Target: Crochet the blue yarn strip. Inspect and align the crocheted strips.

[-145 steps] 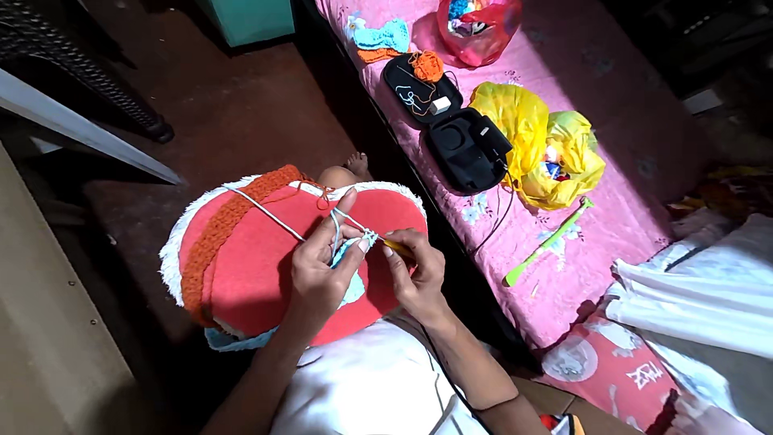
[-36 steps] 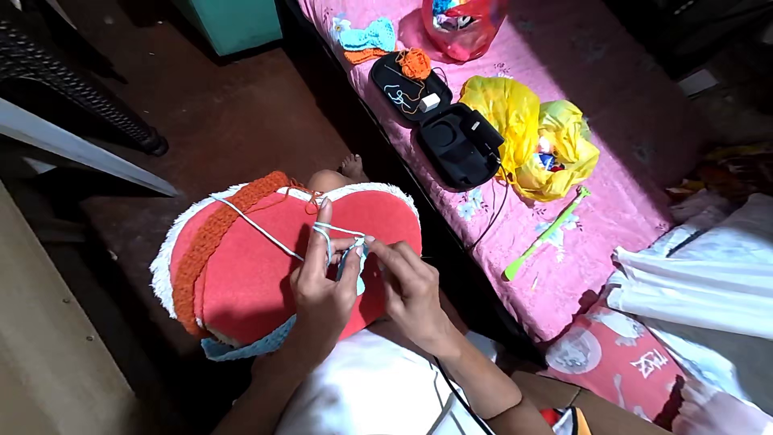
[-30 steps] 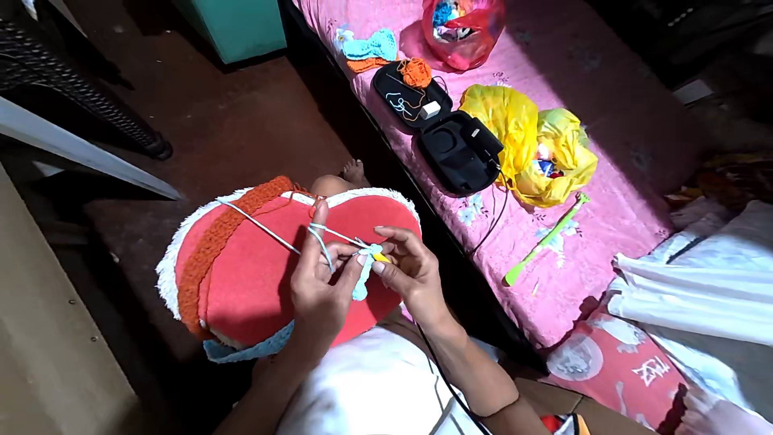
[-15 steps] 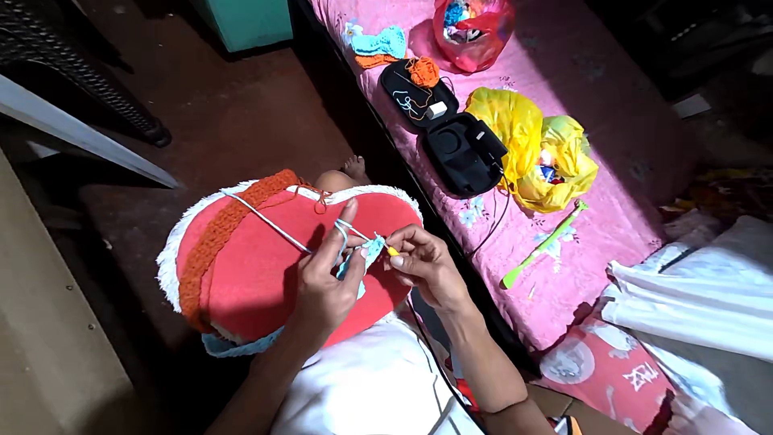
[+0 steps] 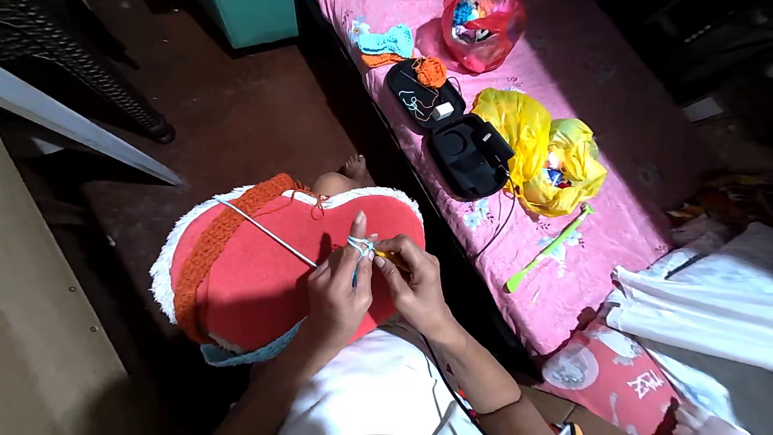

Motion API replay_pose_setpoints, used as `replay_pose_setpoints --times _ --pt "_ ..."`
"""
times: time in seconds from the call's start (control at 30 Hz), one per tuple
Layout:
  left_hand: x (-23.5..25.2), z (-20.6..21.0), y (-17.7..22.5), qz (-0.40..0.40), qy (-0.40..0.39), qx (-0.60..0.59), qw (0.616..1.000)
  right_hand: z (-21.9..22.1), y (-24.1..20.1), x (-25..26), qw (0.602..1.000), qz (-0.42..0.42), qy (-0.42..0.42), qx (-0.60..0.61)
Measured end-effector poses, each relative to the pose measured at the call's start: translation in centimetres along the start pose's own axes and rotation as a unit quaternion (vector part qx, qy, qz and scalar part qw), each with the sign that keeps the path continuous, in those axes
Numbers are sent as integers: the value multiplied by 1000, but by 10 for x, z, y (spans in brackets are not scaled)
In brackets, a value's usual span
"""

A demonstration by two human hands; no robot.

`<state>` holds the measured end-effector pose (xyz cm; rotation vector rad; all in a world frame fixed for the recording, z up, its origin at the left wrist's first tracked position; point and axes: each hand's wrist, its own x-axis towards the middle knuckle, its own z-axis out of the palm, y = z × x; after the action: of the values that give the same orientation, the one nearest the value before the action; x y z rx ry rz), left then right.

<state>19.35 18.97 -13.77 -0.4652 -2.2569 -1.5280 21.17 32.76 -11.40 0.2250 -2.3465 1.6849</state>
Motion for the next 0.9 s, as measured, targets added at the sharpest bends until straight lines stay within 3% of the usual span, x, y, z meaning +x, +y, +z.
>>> replay_pose_setpoints --times 0.03,0.1,0.13,0.17,0.27,0.4,0.53,0.7,0.9 --pt "1 -1 1 1 6 -11 1000 -2 -5 4 993 59 -10 100" --pt "5 -5 6 -34 7 -61 998 -7 -7 10 931 157 -28 329" --pt "8 -8 9 -54 4 -95 994 -8 -5 11 910 169 -28 379" --pt "11 -11 10 -69 3 -123 990 -7 -3 9 918 154 -16 365" --pt "15 -14 9 -80 5 -141 987 0 6 -1 990 14 45 134" --pt "15 -17 6 -70 -4 -108 992 2 17 -4 987 -125 68 -69" --pt "20 -25 2 -57 -14 -114 992 0 21 -3 977 -168 63 -115" --pt "24 -32 4 -103 -31 -143 984 -2 22 -4 972 -185 50 -139" --pt "27 -34 6 -152 -50 -192 968 -9 23 -7 985 -155 15 -77"
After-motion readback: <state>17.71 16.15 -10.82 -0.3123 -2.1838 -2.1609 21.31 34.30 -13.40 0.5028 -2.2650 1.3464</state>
